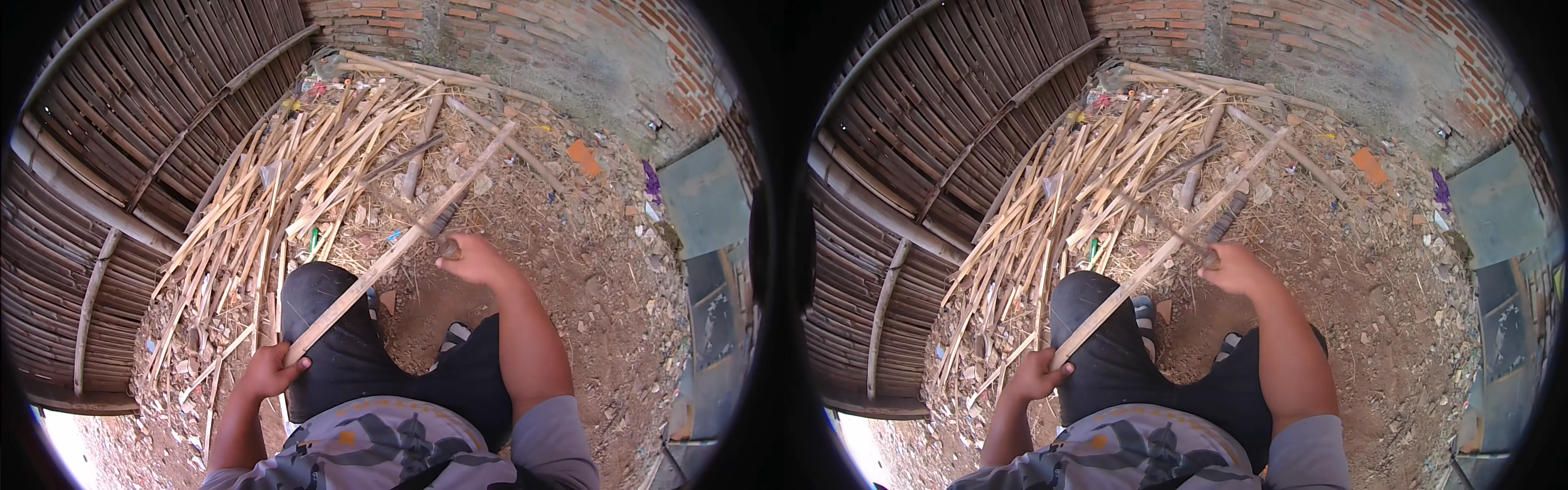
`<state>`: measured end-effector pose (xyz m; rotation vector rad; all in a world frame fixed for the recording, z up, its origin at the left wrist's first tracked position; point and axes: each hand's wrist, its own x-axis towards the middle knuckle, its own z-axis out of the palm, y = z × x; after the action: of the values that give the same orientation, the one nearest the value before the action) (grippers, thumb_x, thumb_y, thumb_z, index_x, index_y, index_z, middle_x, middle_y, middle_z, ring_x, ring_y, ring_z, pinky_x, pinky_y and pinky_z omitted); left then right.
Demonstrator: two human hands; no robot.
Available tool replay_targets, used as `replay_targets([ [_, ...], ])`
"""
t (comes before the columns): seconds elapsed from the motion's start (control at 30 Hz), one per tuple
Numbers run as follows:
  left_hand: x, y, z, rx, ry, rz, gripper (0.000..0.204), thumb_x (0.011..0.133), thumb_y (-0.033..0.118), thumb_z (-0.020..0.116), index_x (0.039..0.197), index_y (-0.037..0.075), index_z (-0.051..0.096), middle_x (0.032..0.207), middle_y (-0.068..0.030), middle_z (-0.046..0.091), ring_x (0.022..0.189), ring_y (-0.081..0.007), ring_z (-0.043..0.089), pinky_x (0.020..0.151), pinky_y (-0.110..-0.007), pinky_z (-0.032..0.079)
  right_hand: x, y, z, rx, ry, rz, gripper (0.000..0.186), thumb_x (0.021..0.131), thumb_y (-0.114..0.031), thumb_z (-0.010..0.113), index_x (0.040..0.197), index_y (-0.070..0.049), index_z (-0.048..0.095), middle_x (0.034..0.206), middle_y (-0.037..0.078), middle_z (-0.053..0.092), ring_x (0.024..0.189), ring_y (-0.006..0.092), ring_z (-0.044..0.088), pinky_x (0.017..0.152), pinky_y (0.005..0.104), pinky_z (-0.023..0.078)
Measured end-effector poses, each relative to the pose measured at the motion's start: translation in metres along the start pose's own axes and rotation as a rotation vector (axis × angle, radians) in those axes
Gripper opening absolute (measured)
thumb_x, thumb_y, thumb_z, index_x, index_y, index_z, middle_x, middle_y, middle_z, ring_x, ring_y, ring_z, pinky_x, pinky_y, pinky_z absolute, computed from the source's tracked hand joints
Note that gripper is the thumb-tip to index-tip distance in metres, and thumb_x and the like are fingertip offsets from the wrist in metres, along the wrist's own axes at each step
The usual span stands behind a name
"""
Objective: The person thins wood strips using a large knife. They hold a strip of wood in one hand and repeatedly shave the surface with a knife held in the other hand.
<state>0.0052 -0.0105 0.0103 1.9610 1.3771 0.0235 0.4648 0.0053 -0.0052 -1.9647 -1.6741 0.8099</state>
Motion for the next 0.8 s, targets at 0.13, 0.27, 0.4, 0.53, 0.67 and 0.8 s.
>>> replay_targets([
  [0.13,-0.002,0.001,-0.004,0.027,-0.003,0.0,0.049,0.09,0.046,0.074,0.079,0.0,0.061,0.066,-0.0134,0.065,0.061,-0.0237,0.064,0.059,-0.039,0.05,-0.011,-0.044,0.011,-0.261,-0.259,-0.203,0.038,0.082,-0.032,0.077,0.109,-0.006,0.068,0.088,0.016,0.07,0.088,0.0331,0.07,0.079,0.0452,0.053],
  [0.27,0.0,-0.003,-0.002,0.009,-0.007,-0.006,0.049,0.09,0.046,0.074,0.08,0.0,0.061,0.066,-0.0132,0.065,0.061,-0.0227,0.064,0.059,-0.039,0.05,-0.004,-0.039,0.005,-0.202,-0.285,-0.163,0.038,0.083,-0.031,0.077,0.109,-0.006,0.068,0.086,0.015,0.07,0.084,0.0319,0.069,0.076,0.0453,0.053],
  [0.4,0.001,0.002,-0.003,0.017,-0.025,-0.017,0.048,0.09,0.044,0.074,0.081,-0.001,0.061,0.067,-0.0125,0.065,0.063,-0.0205,0.063,0.06,-0.038,0.05,0.008,0.01,-0.008,0.071,0.019,0.036,0.046,0.084,-0.031,0.077,0.121,-0.005,0.068,0.095,0.017,0.072,0.087,0.0303,0.07,0.078,0.0437,0.054],
  [0.53,0.002,0.004,-0.005,-0.014,-0.065,-0.037,0.047,0.09,0.044,0.074,0.082,-0.001,0.061,0.068,-0.0111,0.063,0.063,-0.0186,0.059,0.06,-0.038,0.048,-0.001,0.0,-0.006,0.022,-0.01,0.054,0.05,0.084,-0.032,0.077,0.125,-0.005,0.066,0.099,0.019,0.072,0.089,0.0321,0.071,0.081,0.0427,0.054],
  [0.67,0.001,0.001,-0.006,-0.087,-0.083,-0.055,0.047,0.09,0.044,0.074,0.083,-0.001,0.062,0.068,-0.0102,0.063,0.063,-0.0177,0.058,0.059,-0.038,0.048,-0.011,-0.042,0.011,-0.194,-0.222,-0.16,0.044,0.083,-0.033,0.078,0.117,-0.006,0.068,0.097,0.02,0.072,0.089,0.036,0.07,0.081,0.0448,0.054],
  [0.8,0.002,0.001,-0.009,-0.043,-0.109,-0.054,0.046,0.091,0.043,0.074,0.084,-0.001,0.062,0.068,-0.0093,0.063,0.065,-0.0169,0.058,0.06,-0.037,0.048,-0.008,-0.042,0.011,-0.237,-0.308,-0.24,0.042,0.082,-0.033,0.078,0.112,-0.005,0.068,0.093,0.018,0.071,0.089,0.0347,0.07,0.082,0.0441,0.054],
])
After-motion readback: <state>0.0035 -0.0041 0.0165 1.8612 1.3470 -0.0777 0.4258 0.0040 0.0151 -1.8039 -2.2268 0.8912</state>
